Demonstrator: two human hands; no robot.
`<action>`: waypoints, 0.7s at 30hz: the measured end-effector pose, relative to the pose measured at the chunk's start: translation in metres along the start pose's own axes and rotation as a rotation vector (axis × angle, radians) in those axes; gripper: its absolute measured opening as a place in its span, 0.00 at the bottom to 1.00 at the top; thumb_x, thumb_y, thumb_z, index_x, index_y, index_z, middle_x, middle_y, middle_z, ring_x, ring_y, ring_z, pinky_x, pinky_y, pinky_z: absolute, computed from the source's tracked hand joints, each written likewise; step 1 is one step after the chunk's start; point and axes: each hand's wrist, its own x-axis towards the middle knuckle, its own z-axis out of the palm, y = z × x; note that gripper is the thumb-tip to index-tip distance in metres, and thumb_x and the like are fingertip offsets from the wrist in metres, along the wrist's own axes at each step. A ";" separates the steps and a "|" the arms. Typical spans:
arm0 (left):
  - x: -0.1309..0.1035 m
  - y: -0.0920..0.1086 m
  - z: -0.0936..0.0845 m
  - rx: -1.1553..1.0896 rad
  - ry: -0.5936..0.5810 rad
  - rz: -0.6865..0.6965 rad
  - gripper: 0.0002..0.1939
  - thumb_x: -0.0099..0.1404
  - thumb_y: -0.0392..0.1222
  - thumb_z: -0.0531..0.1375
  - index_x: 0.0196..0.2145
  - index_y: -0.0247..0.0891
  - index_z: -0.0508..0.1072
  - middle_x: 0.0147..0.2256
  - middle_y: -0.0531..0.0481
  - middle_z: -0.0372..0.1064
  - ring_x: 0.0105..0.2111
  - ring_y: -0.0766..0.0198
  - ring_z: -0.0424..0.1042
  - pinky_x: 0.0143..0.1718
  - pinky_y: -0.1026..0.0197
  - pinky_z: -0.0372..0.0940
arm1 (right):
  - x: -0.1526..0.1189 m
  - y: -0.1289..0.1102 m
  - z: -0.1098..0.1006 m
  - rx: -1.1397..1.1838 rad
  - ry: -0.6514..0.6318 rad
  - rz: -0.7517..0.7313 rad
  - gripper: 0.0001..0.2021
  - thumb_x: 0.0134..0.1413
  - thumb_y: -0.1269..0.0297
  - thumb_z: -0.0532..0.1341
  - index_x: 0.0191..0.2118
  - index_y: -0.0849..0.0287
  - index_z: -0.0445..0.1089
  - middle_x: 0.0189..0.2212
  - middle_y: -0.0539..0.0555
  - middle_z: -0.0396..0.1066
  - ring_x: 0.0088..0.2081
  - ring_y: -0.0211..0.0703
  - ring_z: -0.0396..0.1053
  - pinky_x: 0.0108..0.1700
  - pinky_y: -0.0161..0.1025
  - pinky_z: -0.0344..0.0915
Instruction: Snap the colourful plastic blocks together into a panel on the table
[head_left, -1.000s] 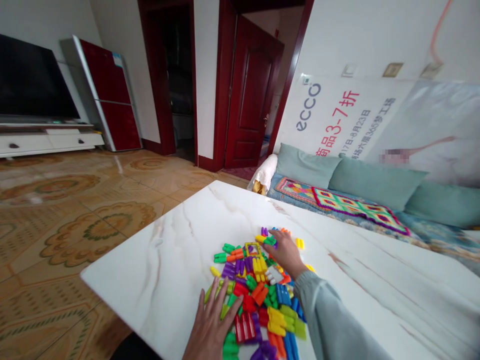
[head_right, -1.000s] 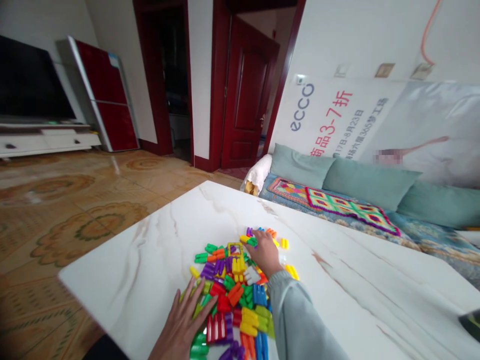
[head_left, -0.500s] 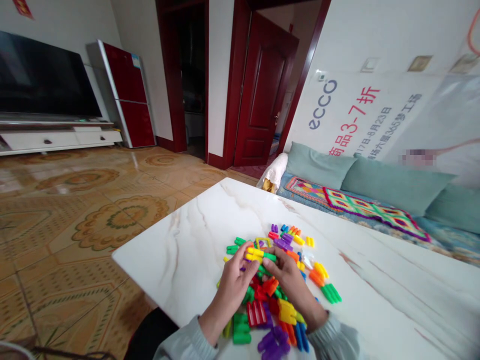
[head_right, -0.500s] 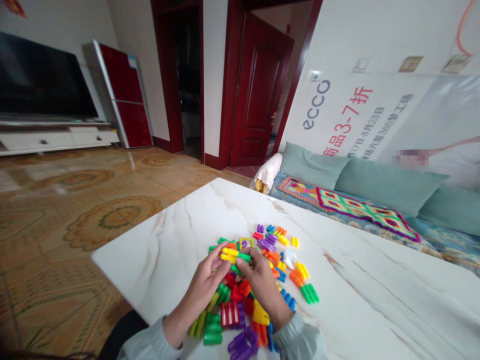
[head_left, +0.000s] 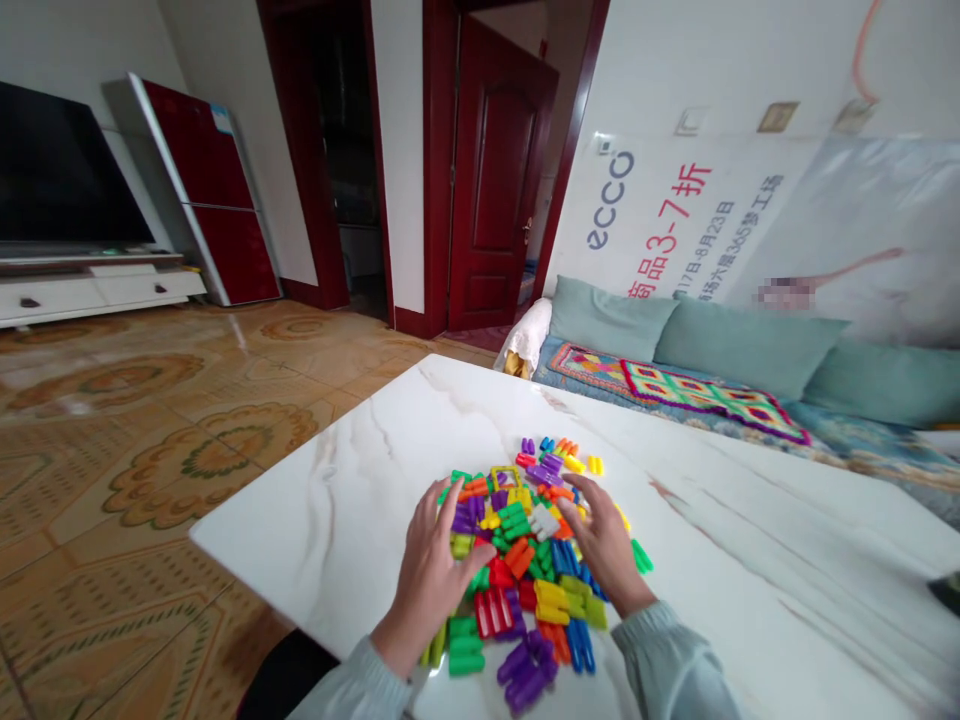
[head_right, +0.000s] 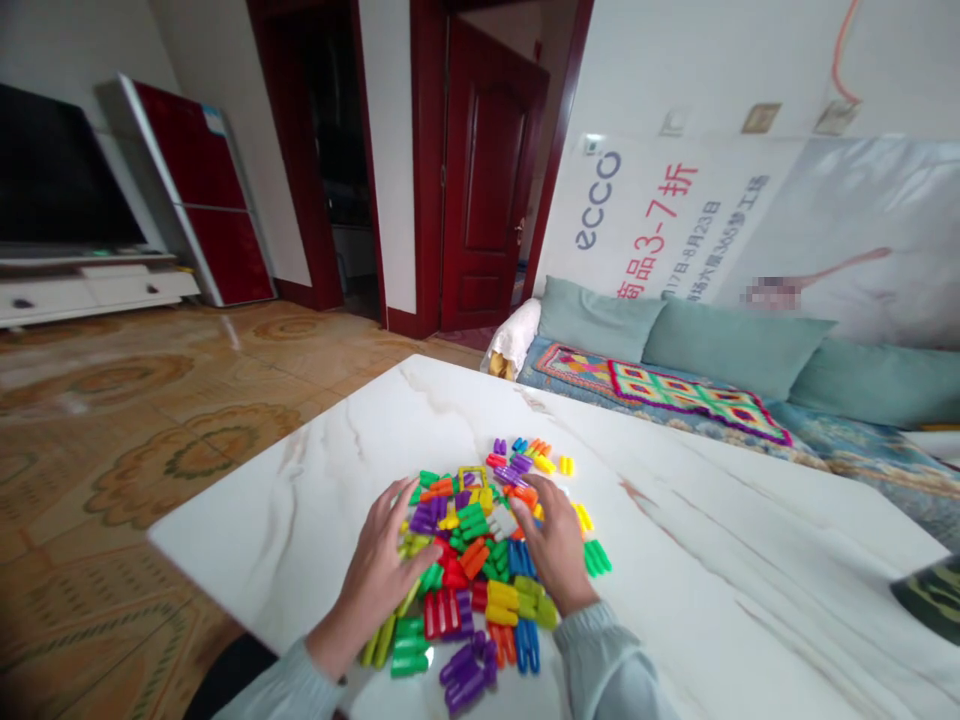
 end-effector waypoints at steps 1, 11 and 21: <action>-0.019 -0.002 0.000 0.064 -0.025 0.024 0.48 0.57 0.61 0.62 0.69 0.45 0.47 0.67 0.41 0.48 0.66 0.41 0.48 0.63 0.41 0.52 | -0.007 0.017 -0.005 -0.063 0.044 0.028 0.24 0.61 0.45 0.51 0.53 0.56 0.67 0.53 0.60 0.69 0.56 0.54 0.65 0.58 0.51 0.60; -0.074 -0.001 0.036 0.300 -0.186 -0.024 0.62 0.41 0.58 0.72 0.68 0.53 0.45 0.70 0.43 0.35 0.66 0.24 0.27 0.58 0.21 0.38 | -0.039 0.050 0.029 -0.244 -0.115 0.121 0.30 0.64 0.45 0.45 0.64 0.55 0.59 0.66 0.60 0.52 0.67 0.53 0.48 0.65 0.55 0.49; -0.027 -0.037 0.004 0.388 -0.165 -0.034 0.63 0.39 0.58 0.72 0.68 0.49 0.47 0.71 0.42 0.22 0.68 0.33 0.32 0.63 0.32 0.43 | -0.013 0.012 0.078 -0.237 -0.111 0.097 0.30 0.62 0.43 0.50 0.62 0.55 0.62 0.66 0.63 0.51 0.67 0.58 0.48 0.64 0.59 0.50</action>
